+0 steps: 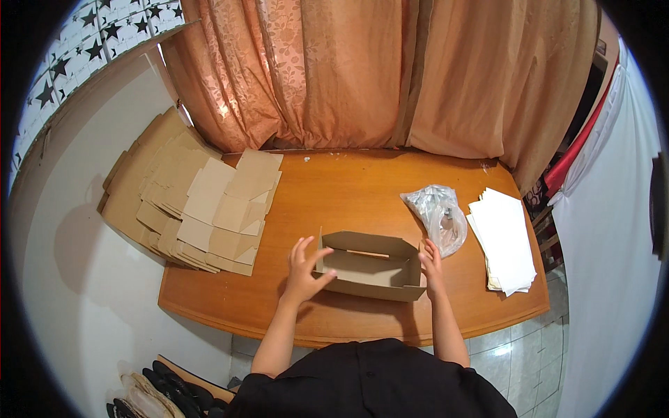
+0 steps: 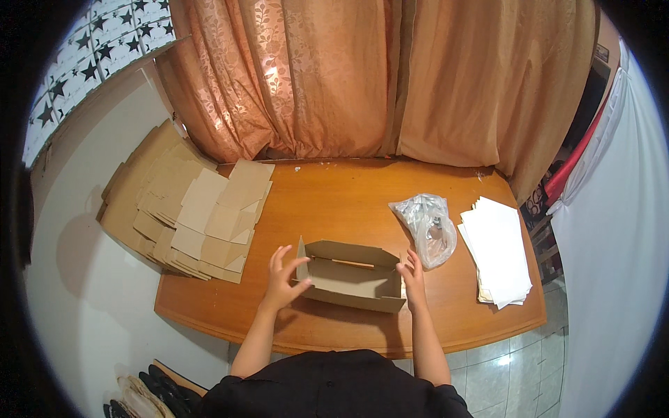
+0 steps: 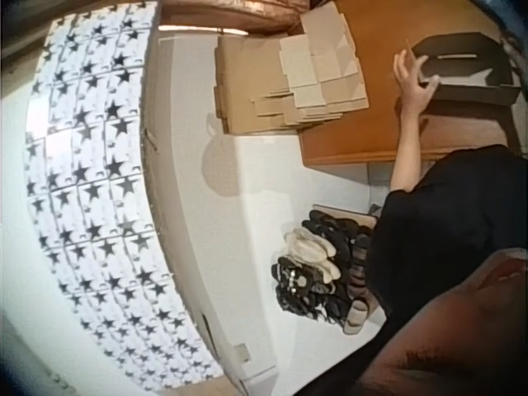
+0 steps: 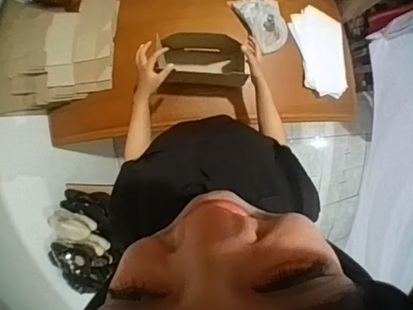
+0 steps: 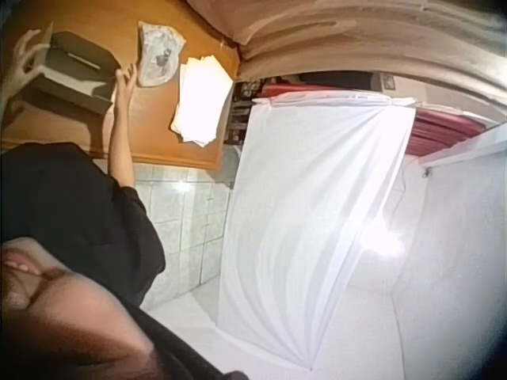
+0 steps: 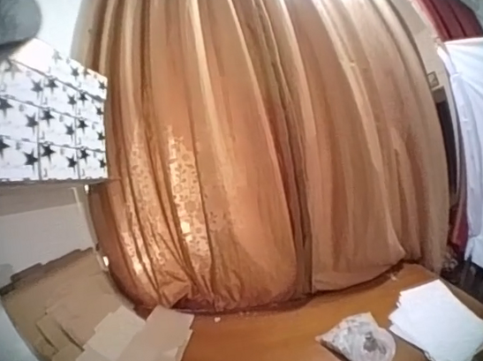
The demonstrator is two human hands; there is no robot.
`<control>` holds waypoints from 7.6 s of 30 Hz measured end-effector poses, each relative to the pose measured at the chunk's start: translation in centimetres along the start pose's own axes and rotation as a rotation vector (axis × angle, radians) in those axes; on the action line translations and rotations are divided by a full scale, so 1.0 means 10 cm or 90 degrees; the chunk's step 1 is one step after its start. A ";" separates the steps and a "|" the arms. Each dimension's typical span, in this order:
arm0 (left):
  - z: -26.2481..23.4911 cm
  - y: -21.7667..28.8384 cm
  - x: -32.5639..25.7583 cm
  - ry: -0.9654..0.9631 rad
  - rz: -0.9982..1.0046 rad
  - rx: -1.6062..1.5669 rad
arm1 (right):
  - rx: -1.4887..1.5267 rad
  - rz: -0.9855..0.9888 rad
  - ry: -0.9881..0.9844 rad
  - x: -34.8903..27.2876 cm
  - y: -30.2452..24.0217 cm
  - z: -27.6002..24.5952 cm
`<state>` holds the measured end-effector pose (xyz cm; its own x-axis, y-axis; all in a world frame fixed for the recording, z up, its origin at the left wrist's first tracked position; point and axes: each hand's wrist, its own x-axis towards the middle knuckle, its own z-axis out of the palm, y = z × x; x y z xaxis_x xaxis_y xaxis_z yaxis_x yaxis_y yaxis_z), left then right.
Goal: Folding flat cardboard sheets into boxes for shoes and placing them on a shelf.
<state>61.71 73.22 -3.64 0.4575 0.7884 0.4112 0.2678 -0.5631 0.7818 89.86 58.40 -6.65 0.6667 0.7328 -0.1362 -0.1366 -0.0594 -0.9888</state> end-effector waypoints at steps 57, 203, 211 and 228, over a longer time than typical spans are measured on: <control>0.52 -0.44 -0.18 -0.229 0.097 0.287 | -0.585 -0.221 0.022 0.07 0.27 0.27; 4.77 2.01 0.34 -0.604 0.017 -0.117 | -0.611 -0.170 0.272 -0.47 0.33 -3.67; 4.78 2.04 0.28 -0.536 0.010 -0.272 | -0.641 -0.179 0.214 -0.35 0.38 -3.72; 4.52 1.67 0.01 -0.638 0.381 0.184 | -0.686 -0.042 -0.033 -0.36 0.58 -3.59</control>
<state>104.58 52.70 -11.77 0.9959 -0.0873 0.0256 -0.0902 -0.9098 0.4051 112.99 31.07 -14.07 0.6133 0.7831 -0.1029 0.6319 -0.5647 -0.5309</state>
